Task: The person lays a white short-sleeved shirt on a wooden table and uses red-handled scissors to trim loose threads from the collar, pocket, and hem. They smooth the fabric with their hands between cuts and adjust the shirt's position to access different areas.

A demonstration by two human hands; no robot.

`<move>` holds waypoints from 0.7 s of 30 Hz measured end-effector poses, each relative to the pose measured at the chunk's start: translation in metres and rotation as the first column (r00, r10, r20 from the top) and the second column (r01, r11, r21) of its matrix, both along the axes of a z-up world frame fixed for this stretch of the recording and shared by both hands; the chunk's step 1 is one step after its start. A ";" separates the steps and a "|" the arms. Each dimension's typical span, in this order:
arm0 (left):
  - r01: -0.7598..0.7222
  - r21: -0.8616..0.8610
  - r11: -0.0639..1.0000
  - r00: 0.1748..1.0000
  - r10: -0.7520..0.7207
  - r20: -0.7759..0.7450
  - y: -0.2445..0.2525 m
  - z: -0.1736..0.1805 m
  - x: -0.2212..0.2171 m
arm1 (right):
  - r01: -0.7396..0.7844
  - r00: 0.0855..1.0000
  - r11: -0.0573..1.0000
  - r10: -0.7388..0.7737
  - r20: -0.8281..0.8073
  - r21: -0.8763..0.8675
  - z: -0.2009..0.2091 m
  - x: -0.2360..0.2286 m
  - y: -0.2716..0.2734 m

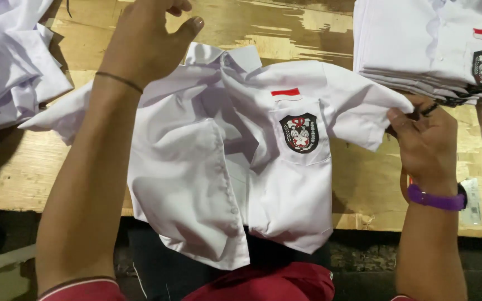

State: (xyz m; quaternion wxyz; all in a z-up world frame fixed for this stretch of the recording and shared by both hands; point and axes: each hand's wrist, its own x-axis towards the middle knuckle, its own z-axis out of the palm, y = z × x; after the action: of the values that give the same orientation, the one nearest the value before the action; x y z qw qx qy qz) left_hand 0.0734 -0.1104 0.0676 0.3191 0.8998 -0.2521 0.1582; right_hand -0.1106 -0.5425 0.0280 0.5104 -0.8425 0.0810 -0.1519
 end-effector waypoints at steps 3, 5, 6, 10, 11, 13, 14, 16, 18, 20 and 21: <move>-0.101 0.258 0.961 0.810 0.230 -0.539 -0.024 0.016 0.023 | -0.033 0.981 0.930 -0.040 0.192 0.366 -0.006 0.003 0.006; -0.055 0.374 0.926 0.700 0.303 -0.647 -0.044 0.041 0.011 | -0.056 0.978 0.934 -0.020 0.208 0.352 0.009 -0.004 0.019; 0.001 0.480 0.877 0.569 0.394 -0.722 -0.052 0.053 0.005 | -0.088 0.975 0.936 0.011 0.223 0.340 0.017 -0.006 0.027; 0.006 0.418 0.908 0.597 0.332 -0.730 -0.061 0.026 0.017 | -0.271 0.939 0.908 0.177 0.294 0.321 0.024 -0.017 0.039; -0.003 0.396 0.918 0.608 0.316 -0.728 -0.065 0.024 0.017 | -0.284 0.937 0.910 0.196 0.291 0.302 0.022 -0.020 0.038; -0.016 0.371 0.928 0.619 0.301 -0.725 -0.068 0.009 0.026 | -0.301 0.932 0.911 0.219 0.289 0.280 0.018 -0.021 0.034; -0.037 0.364 0.931 0.644 0.300 -0.703 -0.067 -0.003 0.036 | -0.199 0.969 0.936 0.143 0.202 0.289 0.015 -0.019 0.030; -0.058 0.354 0.933 0.671 0.299 -0.679 -0.062 -0.014 0.044 | -0.093 0.991 0.953 0.061 0.119 0.287 0.015 -0.015 0.022; -0.133 0.271 0.953 0.652 0.290 -0.700 -0.054 -0.010 0.043 | 0.038 0.957 0.997 -0.018 -0.288 0.065 0.019 -0.010 0.013; -0.097 0.159 0.983 0.745 0.177 -0.643 -0.049 -0.012 0.048 | 0.054 0.957 0.979 -0.108 -0.270 -0.198 0.035 -0.003 0.021; -0.050 0.048 0.998 0.820 0.069 -0.568 -0.046 -0.015 0.050 | 0.063 0.954 0.892 -0.186 -0.235 -0.448 0.042 -0.001 0.025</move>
State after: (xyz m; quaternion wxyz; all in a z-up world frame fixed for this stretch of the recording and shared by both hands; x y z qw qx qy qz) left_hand 0.1231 -0.1568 0.0528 0.3607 0.9183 -0.1196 -0.1112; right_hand -0.1112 -0.5175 0.0704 0.2825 -0.9408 0.1684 -0.0818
